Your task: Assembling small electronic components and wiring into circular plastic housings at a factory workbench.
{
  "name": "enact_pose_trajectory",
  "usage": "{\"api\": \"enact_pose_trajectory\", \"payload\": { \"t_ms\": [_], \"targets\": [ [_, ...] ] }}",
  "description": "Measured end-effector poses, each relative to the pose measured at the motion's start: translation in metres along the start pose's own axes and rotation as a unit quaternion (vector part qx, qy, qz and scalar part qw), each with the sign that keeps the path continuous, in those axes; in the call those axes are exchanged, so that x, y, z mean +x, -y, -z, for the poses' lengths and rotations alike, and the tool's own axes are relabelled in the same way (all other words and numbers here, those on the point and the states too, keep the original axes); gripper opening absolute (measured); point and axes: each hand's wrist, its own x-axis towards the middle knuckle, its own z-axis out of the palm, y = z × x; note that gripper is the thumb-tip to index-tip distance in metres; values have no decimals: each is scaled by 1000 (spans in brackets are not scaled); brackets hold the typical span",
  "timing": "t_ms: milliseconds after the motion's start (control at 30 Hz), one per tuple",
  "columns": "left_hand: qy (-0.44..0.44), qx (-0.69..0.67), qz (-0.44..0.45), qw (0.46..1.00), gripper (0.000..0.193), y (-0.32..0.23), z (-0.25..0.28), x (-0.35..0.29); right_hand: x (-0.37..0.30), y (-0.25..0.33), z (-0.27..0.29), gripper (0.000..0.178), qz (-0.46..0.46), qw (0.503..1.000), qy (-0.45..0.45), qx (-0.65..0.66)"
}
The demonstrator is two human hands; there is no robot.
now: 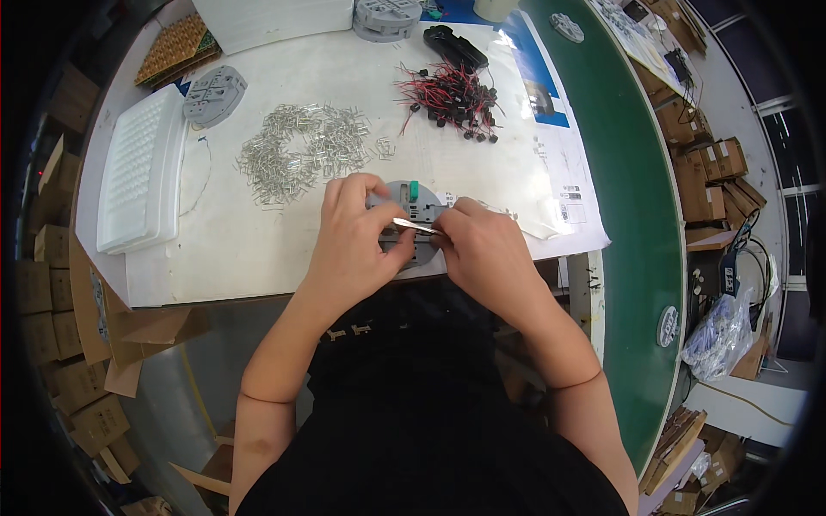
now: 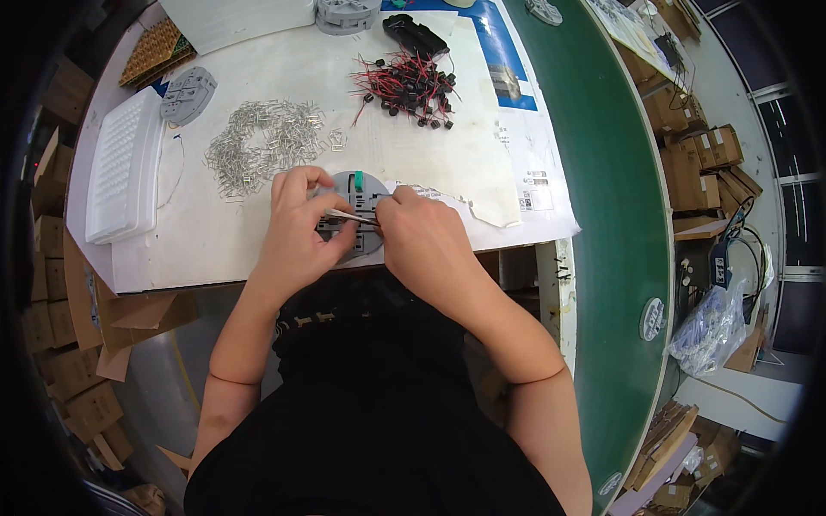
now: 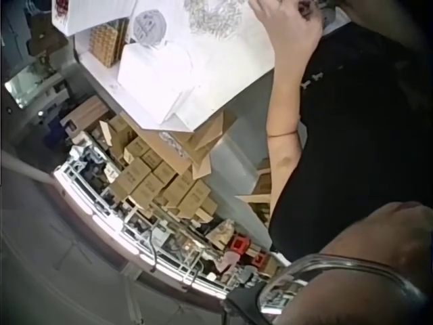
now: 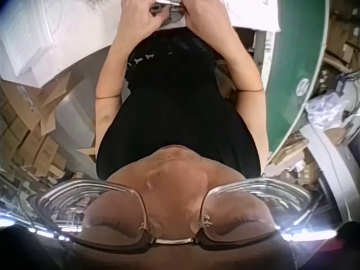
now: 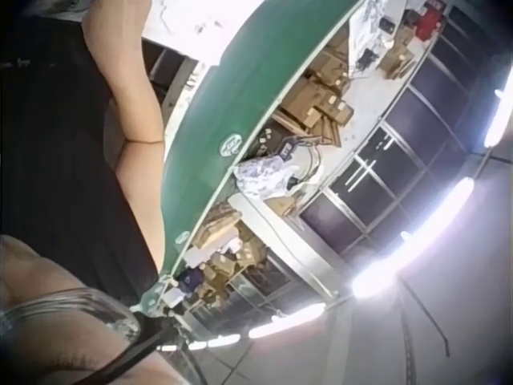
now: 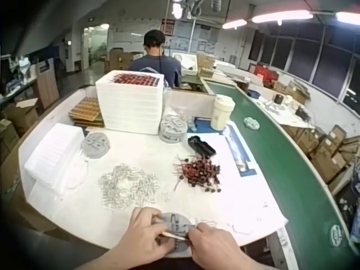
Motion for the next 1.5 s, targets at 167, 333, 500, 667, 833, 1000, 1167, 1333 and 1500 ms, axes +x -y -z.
{"api": "enact_pose_trajectory", "payload": {
  "t_ms": [167, 333, 500, 667, 833, 1000, 1167, 1333, 1500],
  "targets": [
    [-24, -99, -13, 995, 38, 1, -4, -2, 5, 1, 2, 5, 16, 999, 28, -32],
    [14, -100, -30, 994, 50, 12, -2, -8, -15, 12, -4, 8, 1, 998, 1, -58],
    [4, -70, -62, 996, 53, 14, -5, -13, -12, -6, -15, 12, 25, 994, -76, 78],
    [-6, -55, -57, 997, 49, 10, -10, -14, -10, 0, -10, 10, 9, 1000, -30, -3],
    [-28, -45, -69, 996, 45, 12, -12, -13, 8, -6, 8, 16, 30, 998, 26, 37],
    [-19, -56, -54, 997, 48, 11, -10, -13, 21, -13, -11, 45, 5, 813, -132, 567],
    [-24, -59, -45, 997, 47, 9, -11, -14, 28, -8, -41, 57, 25, 769, -170, 615],
    [-17, -56, -41, 997, 45, 8, -10, -13, 25, -11, -47, 56, 61, 803, -166, 569],
    [-10, -43, -50, 998, 45, 11, -10, -12, 24, 0, -53, 55, 95, 840, -217, 487]
  ]
}}
